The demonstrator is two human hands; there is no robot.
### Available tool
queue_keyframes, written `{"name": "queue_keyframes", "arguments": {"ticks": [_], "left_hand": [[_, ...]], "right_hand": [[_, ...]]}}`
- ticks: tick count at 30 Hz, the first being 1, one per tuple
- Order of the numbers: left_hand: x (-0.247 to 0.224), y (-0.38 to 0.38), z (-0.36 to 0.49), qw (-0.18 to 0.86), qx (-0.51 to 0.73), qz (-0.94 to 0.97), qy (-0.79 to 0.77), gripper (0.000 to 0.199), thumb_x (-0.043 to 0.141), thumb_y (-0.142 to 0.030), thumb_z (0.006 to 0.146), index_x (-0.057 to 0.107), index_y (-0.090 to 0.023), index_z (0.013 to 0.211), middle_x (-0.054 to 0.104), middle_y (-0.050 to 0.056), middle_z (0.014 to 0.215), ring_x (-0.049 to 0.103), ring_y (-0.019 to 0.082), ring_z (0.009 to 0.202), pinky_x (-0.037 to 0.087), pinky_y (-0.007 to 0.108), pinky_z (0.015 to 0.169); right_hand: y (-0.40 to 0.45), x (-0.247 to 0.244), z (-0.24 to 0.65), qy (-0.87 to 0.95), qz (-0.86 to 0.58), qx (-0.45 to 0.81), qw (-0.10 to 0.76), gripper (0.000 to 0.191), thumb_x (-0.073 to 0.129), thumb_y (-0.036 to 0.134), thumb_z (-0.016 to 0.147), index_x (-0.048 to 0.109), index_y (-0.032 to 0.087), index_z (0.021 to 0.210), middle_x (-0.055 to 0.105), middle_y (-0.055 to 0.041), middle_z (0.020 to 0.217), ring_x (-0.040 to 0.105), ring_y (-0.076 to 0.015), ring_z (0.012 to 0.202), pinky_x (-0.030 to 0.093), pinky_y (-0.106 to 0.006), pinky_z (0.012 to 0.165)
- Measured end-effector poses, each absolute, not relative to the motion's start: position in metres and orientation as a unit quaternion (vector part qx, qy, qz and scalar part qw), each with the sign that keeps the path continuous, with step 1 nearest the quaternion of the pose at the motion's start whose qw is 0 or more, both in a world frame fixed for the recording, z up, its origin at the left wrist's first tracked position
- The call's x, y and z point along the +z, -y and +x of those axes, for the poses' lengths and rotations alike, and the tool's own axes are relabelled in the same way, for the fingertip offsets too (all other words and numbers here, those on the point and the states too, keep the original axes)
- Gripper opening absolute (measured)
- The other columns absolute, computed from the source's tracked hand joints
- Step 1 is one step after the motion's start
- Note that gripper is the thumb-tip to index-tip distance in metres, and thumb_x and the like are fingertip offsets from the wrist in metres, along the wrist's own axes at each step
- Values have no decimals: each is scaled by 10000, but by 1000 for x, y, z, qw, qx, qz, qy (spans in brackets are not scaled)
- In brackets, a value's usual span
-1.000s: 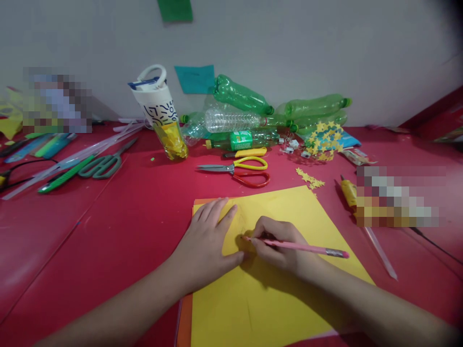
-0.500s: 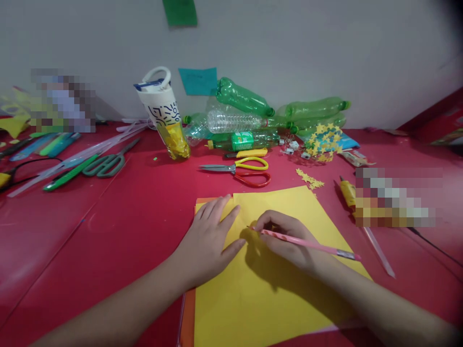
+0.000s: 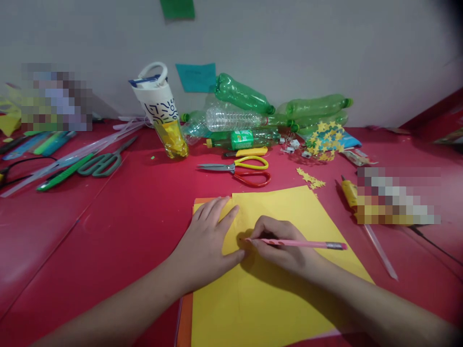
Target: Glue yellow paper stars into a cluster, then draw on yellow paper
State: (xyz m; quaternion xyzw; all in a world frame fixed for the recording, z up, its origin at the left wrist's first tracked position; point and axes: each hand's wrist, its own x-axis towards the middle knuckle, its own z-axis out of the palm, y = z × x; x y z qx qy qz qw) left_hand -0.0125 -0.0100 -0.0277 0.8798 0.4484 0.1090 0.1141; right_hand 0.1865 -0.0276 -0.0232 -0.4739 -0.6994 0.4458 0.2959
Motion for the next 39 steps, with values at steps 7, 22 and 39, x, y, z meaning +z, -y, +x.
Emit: {"name": "queue_keyframes", "arguments": {"ticks": [7, 22, 39], "left_hand": [[-28, 10, -13, 115, 112, 880, -448, 704, 536, -526, 753, 350, -215, 1356, 276, 126, 1446, 223, 318, 1315, 246, 507, 1045], [-28, 10, -12, 109, 98, 882, -447, 742, 508, -589, 750, 347, -201, 1361, 271, 124, 1450, 213, 310, 1317, 230, 496, 1058], [-28, 9, -13, 115, 108, 881, -446, 737, 489, -602, 756, 355, -198, 1357, 275, 123, 1450, 225, 322, 1312, 241, 506, 1051]], "right_hand": [[29, -23, 186, 691, -484, 452, 288, 93, 534, 105, 758, 512, 179, 705, 520, 51, 595, 438, -78, 523, 324, -179, 483], [28, -24, 185, 685, -515, 406, 317, 79, 522, 187, 816, 517, 184, 737, 523, 42, 598, 447, -82, 516, 328, -182, 468], [28, -24, 187, 669, -513, 438, 312, 151, 517, 93, 738, 435, 186, 653, 427, 75, 530, 354, -64, 478, 263, -171, 424]]}}
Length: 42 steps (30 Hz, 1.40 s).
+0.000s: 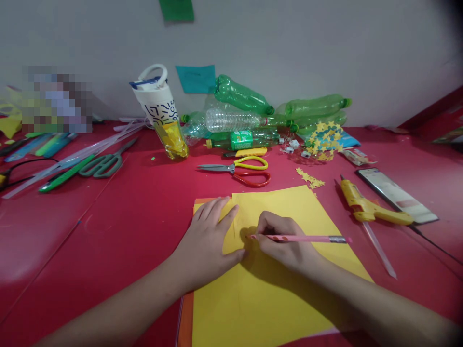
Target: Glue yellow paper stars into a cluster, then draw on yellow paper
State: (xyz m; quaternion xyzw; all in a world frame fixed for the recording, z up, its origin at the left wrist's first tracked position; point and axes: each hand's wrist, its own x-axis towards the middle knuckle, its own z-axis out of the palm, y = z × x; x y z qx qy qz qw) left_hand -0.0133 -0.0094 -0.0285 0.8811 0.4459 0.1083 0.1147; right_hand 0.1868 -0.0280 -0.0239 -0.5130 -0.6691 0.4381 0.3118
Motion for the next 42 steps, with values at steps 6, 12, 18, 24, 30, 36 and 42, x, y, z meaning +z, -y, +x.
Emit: {"name": "queue_keyframes", "arguments": {"ticks": [6, 12, 18, 24, 30, 36, 42], "left_hand": [[-28, 10, -13, 112, 101, 882, -446, 740, 478, -605, 761, 349, -194, 1362, 267, 124, 1454, 217, 310, 1317, 240, 497, 1055], [-27, 9, -13, 113, 103, 882, -446, 744, 481, -609, 756, 350, -196, 1361, 273, 124, 1450, 217, 310, 1318, 233, 496, 1058], [-27, 9, -12, 110, 105, 881, -447, 730, 505, -586, 753, 357, -199, 1354, 280, 125, 1447, 226, 309, 1313, 243, 497, 1050], [-26, 10, -12, 119, 113, 880, -445, 715, 529, -547, 752, 355, -201, 1354, 287, 128, 1443, 228, 315, 1313, 235, 506, 1052], [-27, 10, -12, 124, 110, 880, -446, 719, 537, -533, 752, 349, -196, 1359, 281, 128, 1446, 215, 318, 1318, 227, 504, 1058], [-26, 10, -12, 123, 111, 880, -446, 702, 534, -519, 759, 356, -195, 1355, 283, 125, 1446, 222, 321, 1314, 228, 506, 1056], [-27, 9, -12, 121, 114, 881, -443, 708, 533, -529, 756, 350, -205, 1358, 279, 124, 1449, 217, 321, 1316, 227, 515, 1054]], "right_hand": [[26, -23, 188, 678, -497, 450, 303, 153, 495, 66, 721, 426, 186, 655, 423, 77, 529, 336, -62, 480, 250, -174, 426], [26, -23, 189, 677, -493, 455, 301, 157, 500, 61, 714, 425, 184, 654, 426, 80, 522, 331, -58, 473, 242, -170, 420], [27, -23, 186, 664, -512, 453, 303, 137, 510, 81, 728, 450, 180, 653, 453, 67, 535, 368, -64, 480, 269, -170, 428], [28, -25, 182, 665, -523, 430, 314, 104, 533, 134, 759, 501, 179, 671, 506, 49, 565, 429, -77, 501, 305, -179, 452], [28, -22, 181, 684, -509, 428, 300, 66, 521, 151, 784, 534, 179, 726, 566, 28, 631, 490, -91, 550, 362, -186, 507], [29, -20, 180, 698, -501, 419, 293, 60, 514, 157, 793, 542, 175, 743, 587, 15, 652, 503, -95, 562, 373, -187, 516], [28, -22, 180, 702, -507, 399, 302, 68, 520, 151, 781, 538, 176, 721, 562, 28, 607, 476, -87, 521, 354, -184, 485]]}}
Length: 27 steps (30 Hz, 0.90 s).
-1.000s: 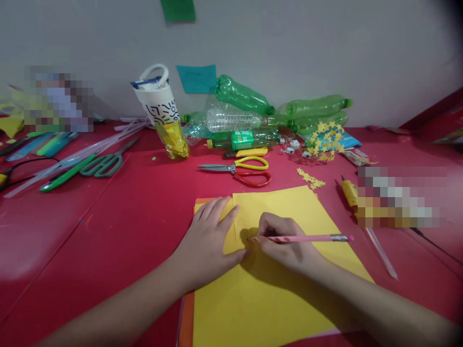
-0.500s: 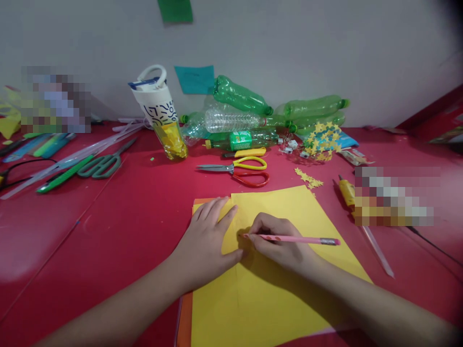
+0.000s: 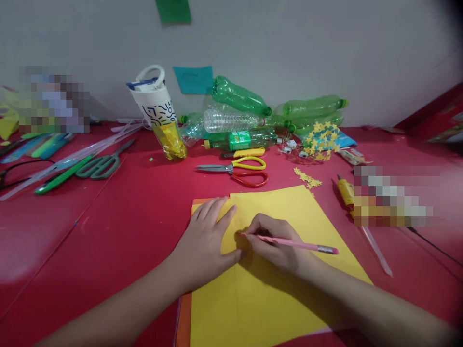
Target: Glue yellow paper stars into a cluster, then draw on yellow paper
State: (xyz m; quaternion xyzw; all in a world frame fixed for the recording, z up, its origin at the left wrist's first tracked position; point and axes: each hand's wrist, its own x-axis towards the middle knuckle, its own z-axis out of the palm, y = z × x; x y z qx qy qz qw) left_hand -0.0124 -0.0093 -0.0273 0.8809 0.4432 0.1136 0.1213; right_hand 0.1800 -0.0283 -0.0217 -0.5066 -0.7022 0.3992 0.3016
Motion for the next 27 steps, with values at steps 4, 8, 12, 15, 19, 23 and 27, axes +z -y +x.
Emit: {"name": "queue_keyframes", "arguments": {"ticks": [4, 8, 12, 15, 19, 23, 27], "left_hand": [[-28, 9, -12, 123, 111, 881, -443, 725, 524, -552, 754, 342, -205, 1364, 273, 122, 1453, 216, 320, 1318, 227, 509, 1057], [-28, 9, -13, 124, 120, 881, -441, 721, 529, -554, 750, 355, -202, 1355, 288, 127, 1443, 232, 325, 1309, 236, 514, 1051], [-28, 10, -13, 120, 126, 881, -439, 720, 525, -563, 750, 360, -204, 1351, 297, 131, 1436, 246, 330, 1301, 245, 520, 1041], [-28, 10, -13, 116, 119, 883, -439, 728, 514, -577, 750, 359, -199, 1352, 291, 132, 1439, 238, 324, 1306, 243, 512, 1045], [-28, 10, -13, 114, 122, 883, -440, 726, 514, -579, 749, 358, -206, 1352, 288, 128, 1441, 233, 323, 1309, 245, 511, 1044], [-28, 9, -13, 117, 121, 882, -440, 720, 503, -583, 754, 358, -211, 1353, 287, 124, 1442, 231, 321, 1311, 243, 512, 1046], [-28, 9, -13, 121, 113, 882, -442, 729, 507, -584, 752, 356, -205, 1356, 284, 125, 1444, 227, 317, 1311, 235, 510, 1052]], "right_hand": [[30, -24, 180, 691, -519, 394, 314, 83, 527, 152, 780, 520, 182, 703, 530, 42, 573, 440, -78, 492, 321, -180, 450], [31, -26, 180, 679, -534, 386, 324, 101, 538, 156, 766, 504, 184, 676, 495, 48, 545, 407, -75, 470, 296, -187, 425], [32, -26, 180, 667, -548, 384, 328, 113, 532, 149, 758, 493, 185, 658, 472, 50, 532, 385, -73, 465, 284, -188, 417], [33, -25, 180, 661, -553, 387, 327, 116, 529, 138, 749, 484, 184, 652, 467, 51, 530, 383, -71, 467, 278, -184, 411], [33, -25, 181, 650, -558, 394, 332, 123, 514, 120, 739, 463, 187, 648, 453, 54, 521, 369, -69, 459, 263, -181, 397], [32, -26, 182, 654, -553, 390, 337, 124, 492, 98, 717, 452, 187, 641, 437, 56, 511, 368, -69, 450, 264, -187, 401], [32, -26, 182, 655, -558, 383, 335, 116, 501, 109, 713, 463, 189, 638, 455, 54, 513, 381, -73, 448, 267, -186, 401]]}}
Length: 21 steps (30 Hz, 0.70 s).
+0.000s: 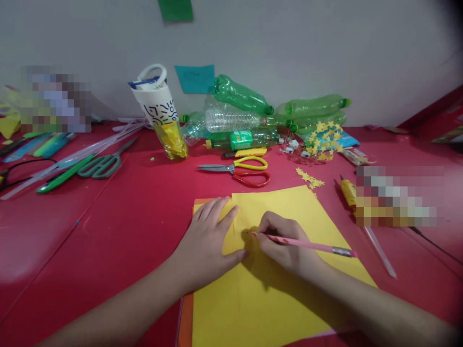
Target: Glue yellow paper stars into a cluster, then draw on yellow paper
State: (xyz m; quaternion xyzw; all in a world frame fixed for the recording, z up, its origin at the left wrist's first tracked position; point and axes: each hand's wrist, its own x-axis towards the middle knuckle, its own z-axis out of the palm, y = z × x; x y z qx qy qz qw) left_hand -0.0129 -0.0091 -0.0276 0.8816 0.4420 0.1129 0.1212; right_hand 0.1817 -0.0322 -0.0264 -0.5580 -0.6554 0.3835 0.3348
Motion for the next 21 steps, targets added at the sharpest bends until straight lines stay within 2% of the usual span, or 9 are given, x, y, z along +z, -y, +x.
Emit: {"name": "queue_keyframes", "arguments": {"ticks": [11, 21], "left_hand": [[-28, 10, -13, 114, 106, 879, -450, 722, 506, -572, 754, 348, -214, 1361, 272, 121, 1449, 217, 311, 1316, 238, 503, 1050], [-27, 10, -12, 118, 100, 880, -450, 699, 525, -499, 760, 338, -206, 1366, 270, 120, 1451, 205, 301, 1326, 223, 493, 1062]], "right_hand": [[32, -18, 179, 711, -526, 356, 300, 119, 521, 107, 706, 495, 193, 628, 492, 47, 516, 409, -76, 438, 301, -178, 417], [34, -16, 177, 740, -504, 351, 275, 111, 522, 104, 732, 536, 189, 661, 540, 23, 573, 477, -93, 509, 362, -191, 493]]}}
